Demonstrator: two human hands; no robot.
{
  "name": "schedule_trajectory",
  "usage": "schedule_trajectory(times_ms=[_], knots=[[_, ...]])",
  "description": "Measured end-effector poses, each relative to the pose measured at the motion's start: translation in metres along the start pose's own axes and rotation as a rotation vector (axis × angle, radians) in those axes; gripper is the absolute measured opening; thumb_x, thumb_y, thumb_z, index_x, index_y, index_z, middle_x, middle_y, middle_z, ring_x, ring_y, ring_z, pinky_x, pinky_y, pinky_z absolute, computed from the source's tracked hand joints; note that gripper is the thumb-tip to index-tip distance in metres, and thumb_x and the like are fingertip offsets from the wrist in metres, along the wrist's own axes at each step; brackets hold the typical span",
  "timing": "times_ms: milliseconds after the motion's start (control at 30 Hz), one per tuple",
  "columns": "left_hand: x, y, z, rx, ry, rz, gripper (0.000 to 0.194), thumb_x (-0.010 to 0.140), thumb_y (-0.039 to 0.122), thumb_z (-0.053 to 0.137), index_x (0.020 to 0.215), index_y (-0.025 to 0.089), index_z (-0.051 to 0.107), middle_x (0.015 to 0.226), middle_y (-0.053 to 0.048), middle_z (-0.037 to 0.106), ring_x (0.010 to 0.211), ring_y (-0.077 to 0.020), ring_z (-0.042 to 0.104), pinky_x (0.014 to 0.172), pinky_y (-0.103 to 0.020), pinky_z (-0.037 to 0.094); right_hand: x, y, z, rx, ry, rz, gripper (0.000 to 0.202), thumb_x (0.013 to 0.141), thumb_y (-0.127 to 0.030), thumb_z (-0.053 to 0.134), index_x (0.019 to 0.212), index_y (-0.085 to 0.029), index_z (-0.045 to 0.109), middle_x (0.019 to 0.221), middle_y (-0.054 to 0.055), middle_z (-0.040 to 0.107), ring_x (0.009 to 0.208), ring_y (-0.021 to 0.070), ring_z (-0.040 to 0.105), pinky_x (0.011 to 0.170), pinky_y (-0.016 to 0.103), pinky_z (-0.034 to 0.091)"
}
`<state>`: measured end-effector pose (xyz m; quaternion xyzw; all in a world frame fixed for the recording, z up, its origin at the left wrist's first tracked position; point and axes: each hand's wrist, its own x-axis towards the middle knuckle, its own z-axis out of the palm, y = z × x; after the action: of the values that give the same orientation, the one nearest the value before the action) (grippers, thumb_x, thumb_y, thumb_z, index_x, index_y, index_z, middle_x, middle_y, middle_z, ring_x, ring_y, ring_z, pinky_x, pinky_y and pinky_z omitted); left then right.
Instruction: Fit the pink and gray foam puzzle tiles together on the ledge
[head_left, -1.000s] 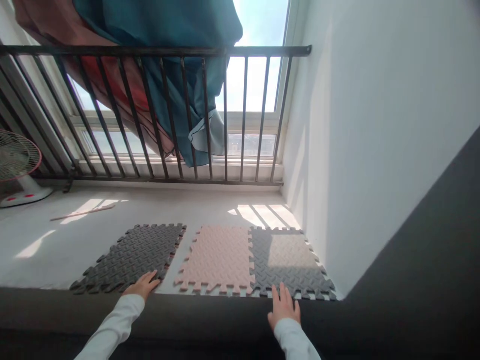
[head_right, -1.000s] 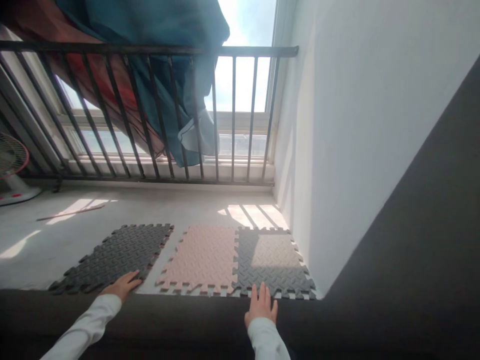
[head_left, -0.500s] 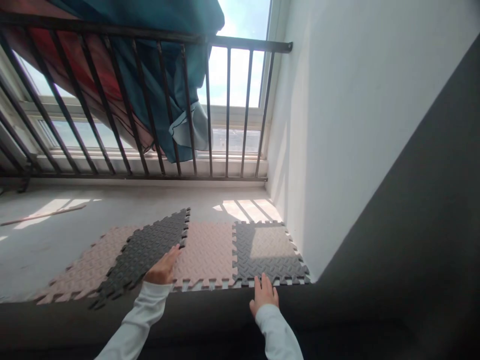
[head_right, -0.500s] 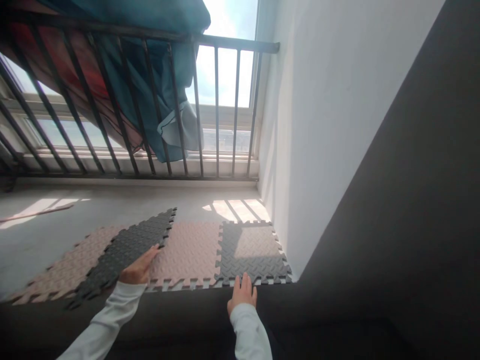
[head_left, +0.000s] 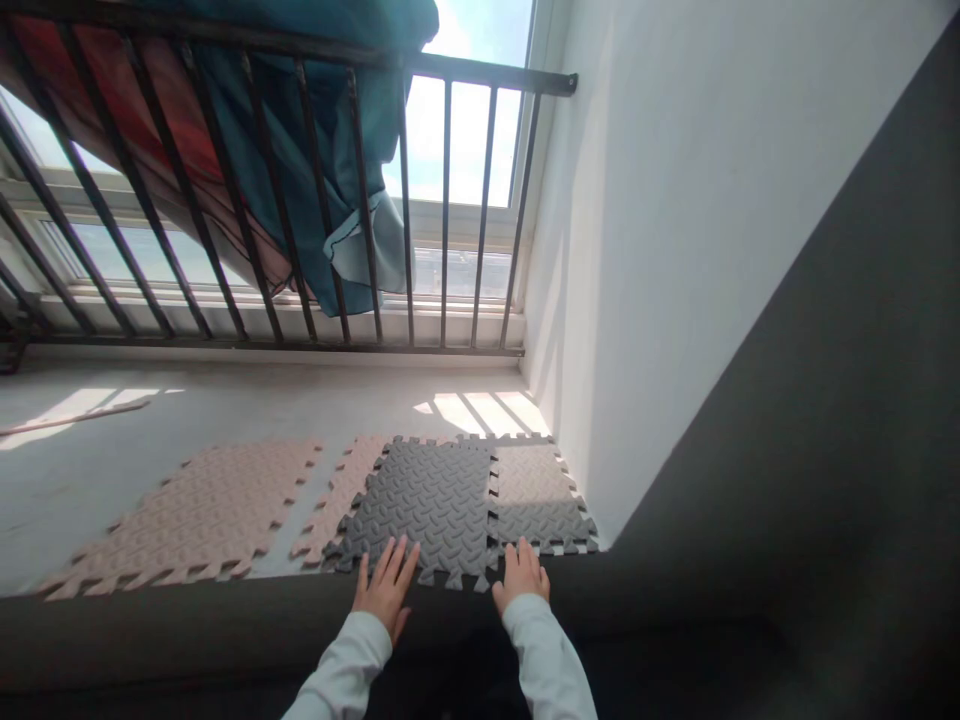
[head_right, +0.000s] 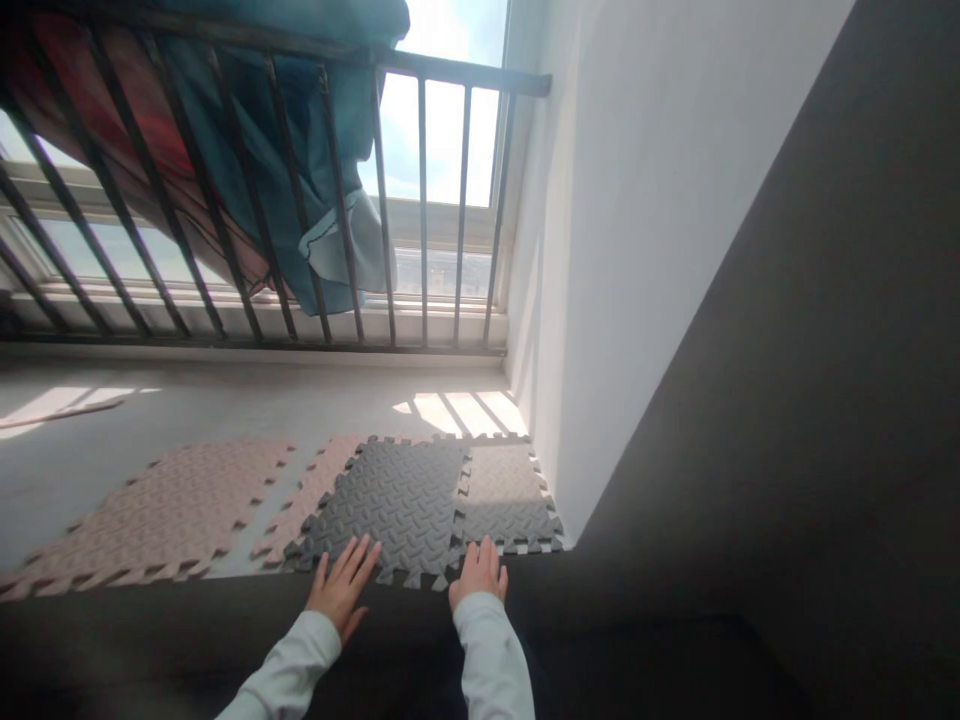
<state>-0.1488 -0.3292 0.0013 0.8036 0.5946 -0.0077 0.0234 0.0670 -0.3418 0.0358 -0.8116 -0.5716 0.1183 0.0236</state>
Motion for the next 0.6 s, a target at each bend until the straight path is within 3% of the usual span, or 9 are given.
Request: schedule_trajectory(times_ms=[133,233,300,367,467,533,600], knots=[[-0.005,-0.044,-0.003,0.041,0.039,-0.215,0.06,0.072,0.022,0.043,0.131,0.025,0.032,0.14,-0.008,0.027,0.128,-0.028,0.023,0.102,-0.056,0.016,0.0,-0.001,-0.007,0.116,0.063,0.032,0.05,0.065,-0.015,0.046,0.115,-0.019,0.052,0.131,0.011,0.041,0.12,0.0227,0.037,0.093,0.04,0.033],[-0.005,-0.052,-0.001,0.076,0.05,-0.258,0.056,0.073,0.023,0.042,0.129,0.024,0.035,0.14,-0.009,0.029,0.128,-0.0267,0.025,0.102,-0.053,0.017,-0.002,-0.003,-0.016,0.357,0.174,-0.008,0.036,0.07,-0.017,0.044,0.101,-0.017,0.06,0.12,0.011,0.052,0.11,0.0234,0.046,0.088,0.038,0.038],[-0.005,-0.05,0.002,0.099,0.052,-0.255,0.057,0.072,0.023,0.043,0.129,0.023,0.036,0.14,-0.01,0.029,0.128,-0.0271,0.025,0.102,-0.053,0.018,-0.01,-0.006,-0.032,0.635,0.264,-0.086,0.025,0.073,-0.021,0.041,0.085,-0.016,0.063,0.1,0.01,0.061,0.096,0.0203,0.054,0.081,0.033,0.042],[-0.004,-0.045,0.006,0.103,0.065,-0.264,0.056,0.073,0.024,0.044,0.129,0.022,0.037,0.139,-0.012,0.029,0.127,-0.029,0.025,0.102,-0.053,0.019,-0.028,-0.013,-0.065,0.995,0.331,-0.158,0.02,0.074,-0.03,0.045,0.076,-0.016,0.06,0.081,0.007,0.062,0.079,0.0177,0.057,0.071,0.03,0.046],[-0.002,-0.042,0.011,0.089,0.088,-0.277,0.056,0.073,0.023,0.043,0.129,0.019,0.037,0.139,-0.015,0.029,0.127,-0.0309,0.026,0.102,-0.052,0.019,-0.074,-0.026,-0.141,1.417,0.387,-0.392,0.017,0.071,-0.037,0.058,0.073,-0.02,0.057,0.068,0.001,0.058,0.067,0.0142,0.055,0.064,0.029,0.047],[-0.001,-0.045,0.014,0.056,0.09,-0.274,0.057,0.074,0.025,0.044,0.129,0.018,0.037,0.139,-0.015,0.03,0.127,-0.0322,0.024,0.102,-0.052,0.02,-0.109,-0.029,-0.196,1.544,0.436,-0.616,0.018,0.071,-0.042,0.06,0.07,-0.025,0.057,0.069,0.0,0.057,0.071,0.0145,0.055,0.066,0.031,0.048],[-0.001,-0.05,0.017,-0.019,0.077,-0.241,0.058,0.073,0.031,0.045,0.13,0.021,0.036,0.138,-0.012,0.034,0.127,-0.034,0.023,0.101,-0.053,0.022,-0.137,-0.02,-0.234,1.539,0.496,-0.773,0.023,0.067,-0.053,0.059,0.067,-0.03,0.058,0.062,-0.001,0.056,0.068,0.0146,0.055,0.065,0.032,0.048]])
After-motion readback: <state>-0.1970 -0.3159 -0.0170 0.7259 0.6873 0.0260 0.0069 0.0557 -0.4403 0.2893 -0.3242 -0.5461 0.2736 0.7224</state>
